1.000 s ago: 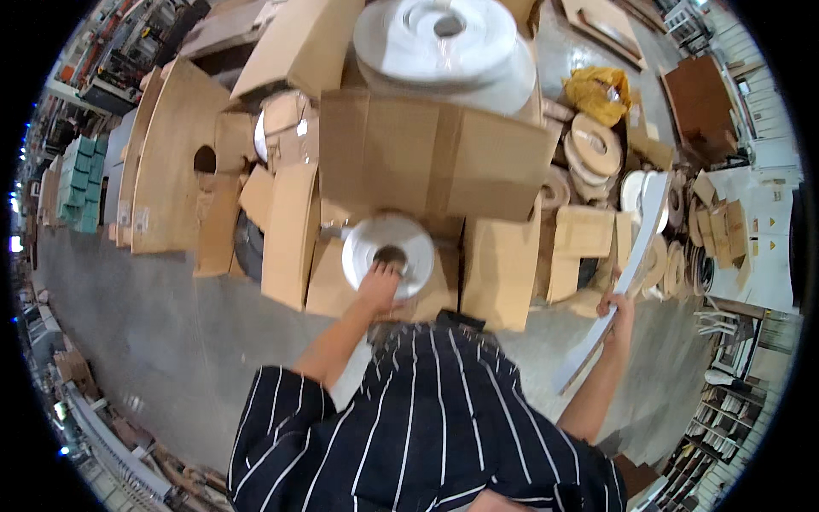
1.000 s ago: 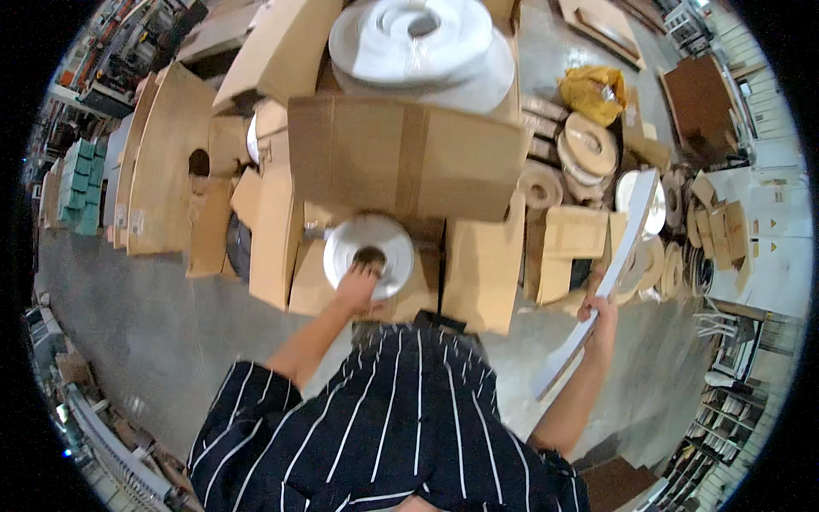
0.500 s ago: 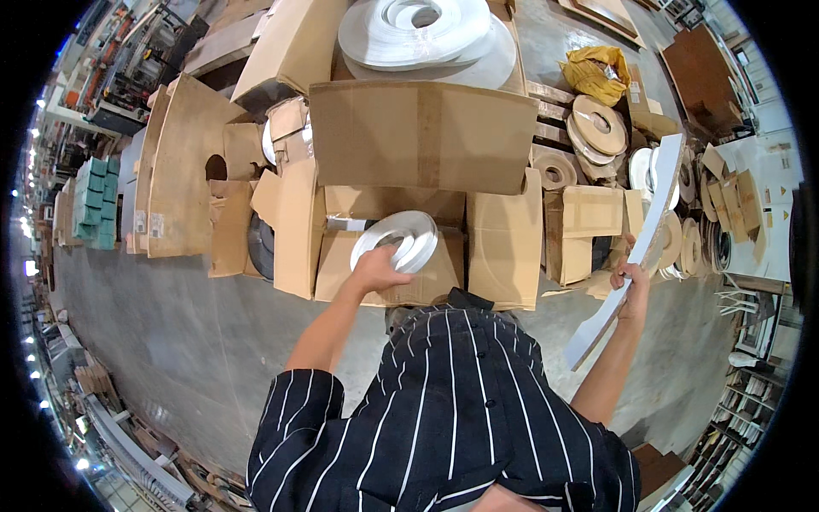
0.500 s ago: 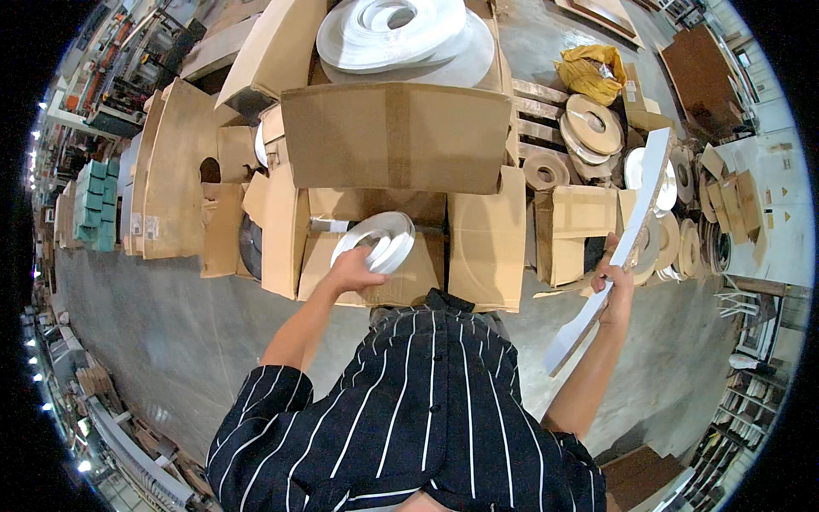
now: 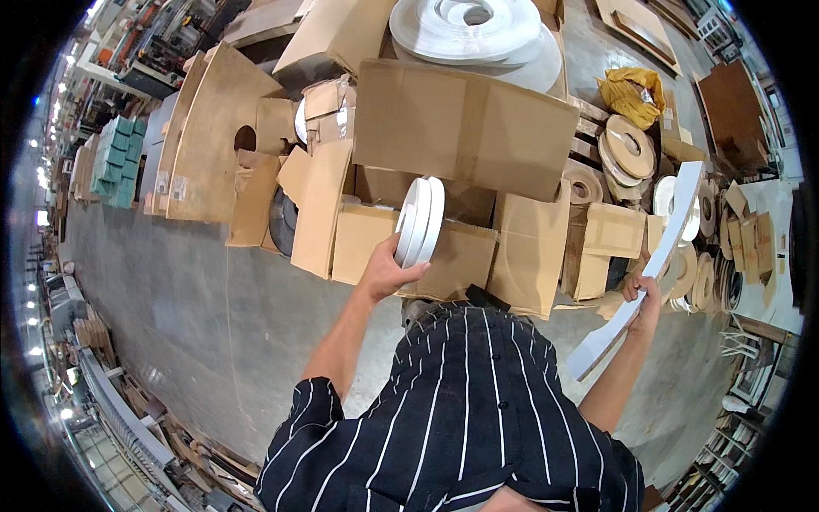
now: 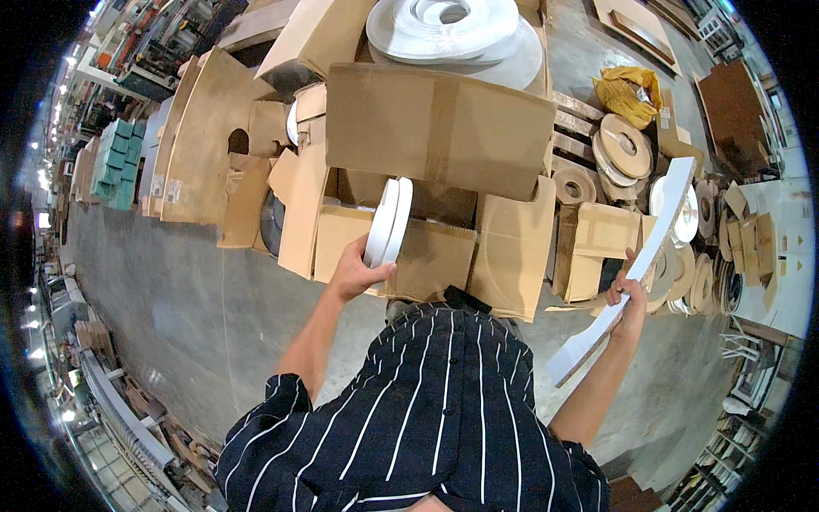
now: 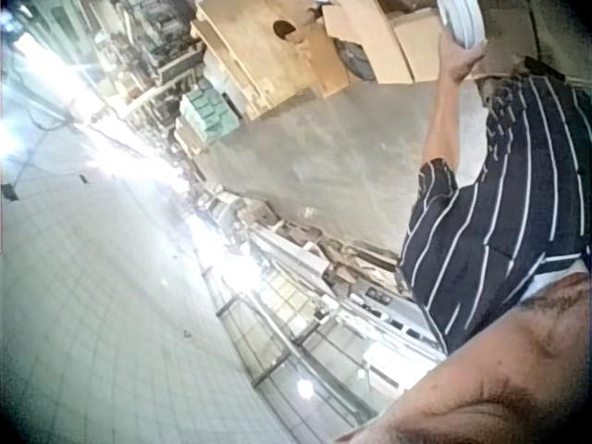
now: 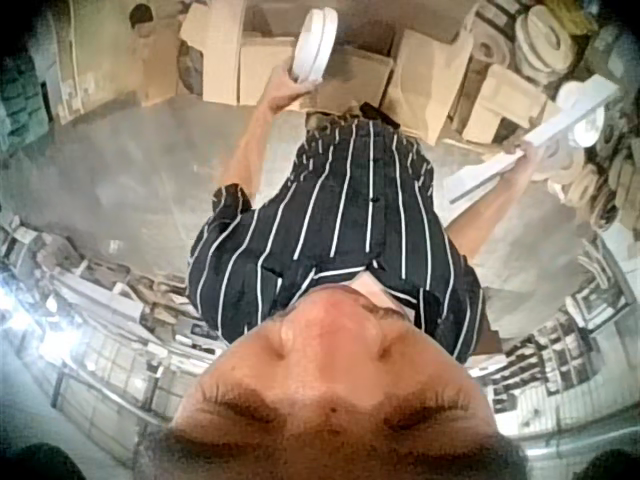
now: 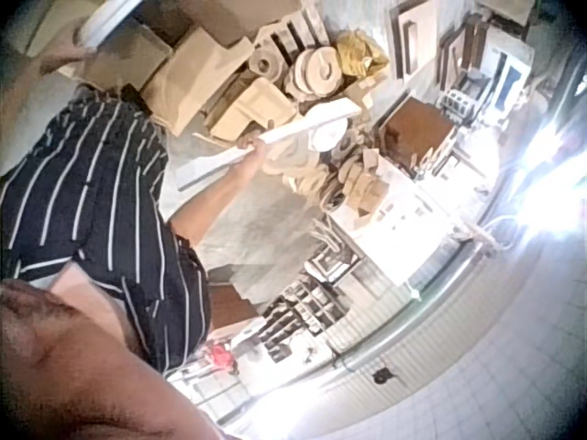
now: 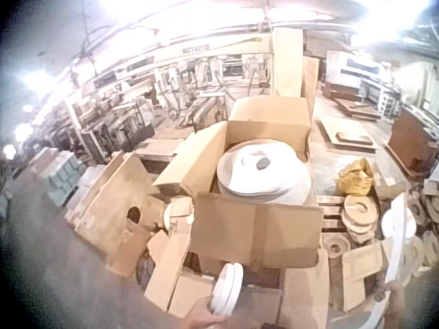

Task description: The person places white circular foam pieces and long white plastic strips into a cardboard box. They arrange the items by hand, stacking the foam pieces and positioning the strips inside the box.

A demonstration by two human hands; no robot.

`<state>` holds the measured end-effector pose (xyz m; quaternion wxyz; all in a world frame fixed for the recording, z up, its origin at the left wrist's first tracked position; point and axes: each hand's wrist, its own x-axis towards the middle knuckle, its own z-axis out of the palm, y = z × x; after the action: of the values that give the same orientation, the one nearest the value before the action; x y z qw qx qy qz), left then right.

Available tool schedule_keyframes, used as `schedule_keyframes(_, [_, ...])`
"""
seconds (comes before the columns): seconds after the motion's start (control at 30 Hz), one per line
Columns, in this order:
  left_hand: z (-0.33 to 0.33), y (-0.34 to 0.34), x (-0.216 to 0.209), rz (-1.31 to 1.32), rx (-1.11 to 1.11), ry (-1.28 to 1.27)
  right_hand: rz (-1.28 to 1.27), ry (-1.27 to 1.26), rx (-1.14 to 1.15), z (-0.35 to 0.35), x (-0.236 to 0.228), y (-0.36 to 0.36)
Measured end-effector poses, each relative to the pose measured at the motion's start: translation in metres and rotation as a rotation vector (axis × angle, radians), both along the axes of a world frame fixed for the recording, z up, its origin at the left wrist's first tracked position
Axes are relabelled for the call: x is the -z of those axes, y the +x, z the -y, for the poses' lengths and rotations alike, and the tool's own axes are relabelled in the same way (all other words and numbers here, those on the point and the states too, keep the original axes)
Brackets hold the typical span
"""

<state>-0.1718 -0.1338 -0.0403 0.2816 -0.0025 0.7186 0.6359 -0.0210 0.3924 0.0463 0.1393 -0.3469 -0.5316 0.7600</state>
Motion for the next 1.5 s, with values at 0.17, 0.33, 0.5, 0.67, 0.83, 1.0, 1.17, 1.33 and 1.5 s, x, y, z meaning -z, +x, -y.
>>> schedule_keyframes(0.17, [-0.004, 0.011, -0.025, 0.023, -0.116, 0.237, 0.017, 0.048, -0.033, 0.013, -0.015, -0.02])
schedule_keyframes(0.33, [-0.013, 0.024, -0.046, 0.003, -0.168, 0.441, 0.028, 0.039, -0.061, 0.016, -0.02, -0.027])
schedule_keyframes(0.5, [-0.025, 0.037, -0.047, 0.062, -0.152, 0.399, 0.019, 0.025, -0.121, 0.018, -0.018, -0.028])
schedule_keyframes(0.67, [-0.035, 0.04, -0.07, 0.106, -0.104, 0.378, 0.048, 0.039, -0.185, 0.033, -0.03, -0.03])
schedule_keyframes(0.83, [-0.045, 0.035, -0.096, 0.075, -0.058, 0.366, 0.082, 0.114, -0.218, 0.043, -0.031, -0.031])
schedule_keyframes(1.0, [-0.053, 0.031, -0.12, 0.018, 0.035, 0.274, 0.098, 0.099, -0.219, 0.049, -0.032, -0.027])
schedule_keyframes(1.17, [-0.062, 0.031, -0.137, -0.182, 0.111, 0.119, 0.094, 0.094, -0.207, 0.046, -0.025, -0.02])
schedule_keyframes(1.33, [-0.065, 0.032, -0.142, -0.209, 0.142, 0.103, 0.088, 0.09, -0.177, 0.048, -0.027, -0.015])
schedule_keyframes(1.5, [-0.066, 0.031, -0.15, -0.219, 0.17, 0.116, 0.116, 0.106, -0.168, 0.048, -0.028, -0.013])
